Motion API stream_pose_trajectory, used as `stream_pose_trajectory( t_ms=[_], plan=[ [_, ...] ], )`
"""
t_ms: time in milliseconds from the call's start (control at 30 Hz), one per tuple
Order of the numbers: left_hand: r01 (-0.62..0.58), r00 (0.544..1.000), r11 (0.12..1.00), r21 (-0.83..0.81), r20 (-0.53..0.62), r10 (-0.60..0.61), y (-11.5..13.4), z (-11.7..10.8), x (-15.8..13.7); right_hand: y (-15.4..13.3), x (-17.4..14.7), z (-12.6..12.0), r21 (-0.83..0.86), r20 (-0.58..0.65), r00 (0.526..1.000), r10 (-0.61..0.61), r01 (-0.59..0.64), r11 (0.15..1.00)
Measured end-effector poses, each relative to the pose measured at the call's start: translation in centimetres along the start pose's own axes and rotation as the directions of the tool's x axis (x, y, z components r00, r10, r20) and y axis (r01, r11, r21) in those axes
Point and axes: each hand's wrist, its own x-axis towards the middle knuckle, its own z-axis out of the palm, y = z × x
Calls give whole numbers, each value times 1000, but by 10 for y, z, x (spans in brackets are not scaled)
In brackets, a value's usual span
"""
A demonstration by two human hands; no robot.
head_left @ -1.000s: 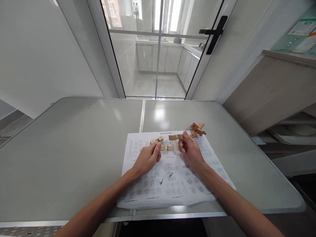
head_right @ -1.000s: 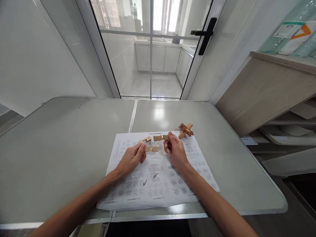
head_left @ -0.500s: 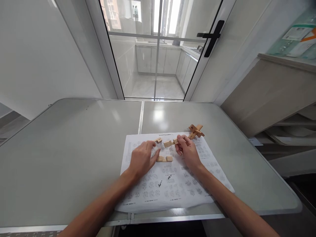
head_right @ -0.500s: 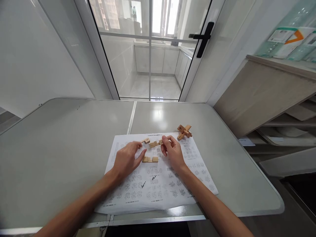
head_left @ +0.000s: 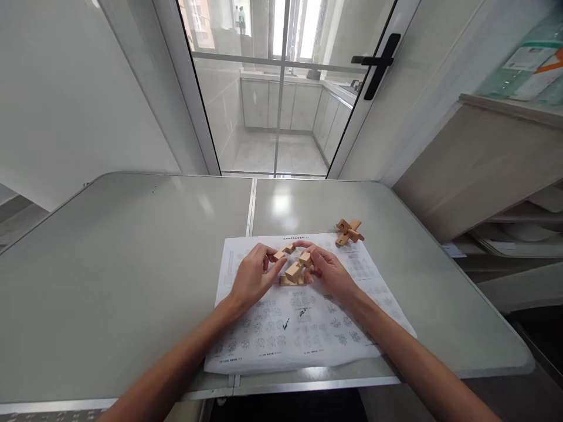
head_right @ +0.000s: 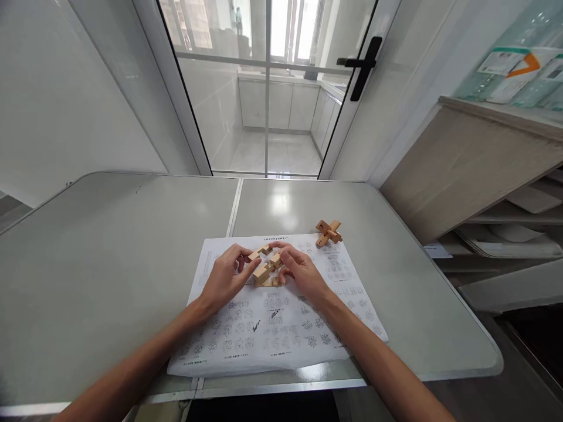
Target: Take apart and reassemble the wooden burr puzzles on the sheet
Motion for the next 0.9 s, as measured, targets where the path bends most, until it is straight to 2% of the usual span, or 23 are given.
stream_pose_trajectory(
  t_ms=[67,133,267,333,433,500,633,733,800,900],
  plan=[
    [-16,999,999,-29,35,17,4,1,-2,1,0,-1,20,49,999,-9,8,1000],
    [-6,999,997,-74,44,9,7,2,-4,1,-1,-1,9,40,999,-16,16,1000],
    [94,996,969,-229,15,-93,11,3,-3,2,-1,1,6,42,999,-14,13,1000],
    [138,989,950,-281,87,-118,12,3,-3,2,0,1,43,60,998,-19,16,999],
    [163,972,928,-336,217,-92,12,4,-5,3,2,1,82,31,999,-36,34,996],
    [144,975,931,-335,210,-76,12,6,-8,3,3,0,90,-15,999,-50,51,995],
    [2,994,988,-157,106,15,12,6,-15,2,3,-1,65,-65,995,-70,74,995],
    [-80,976,986,-145,191,107,12,6,-18,3,2,0,5,-58,995,-82,83,997],
    [-75,971,984,-163,214,109,12,6,-19,4,1,2,-38,-48,996,-74,72,997],
    [-5,985,971,-239,165,45,13,8,-16,6,1,3,-55,-52,997,-63,60,997]
  ],
)
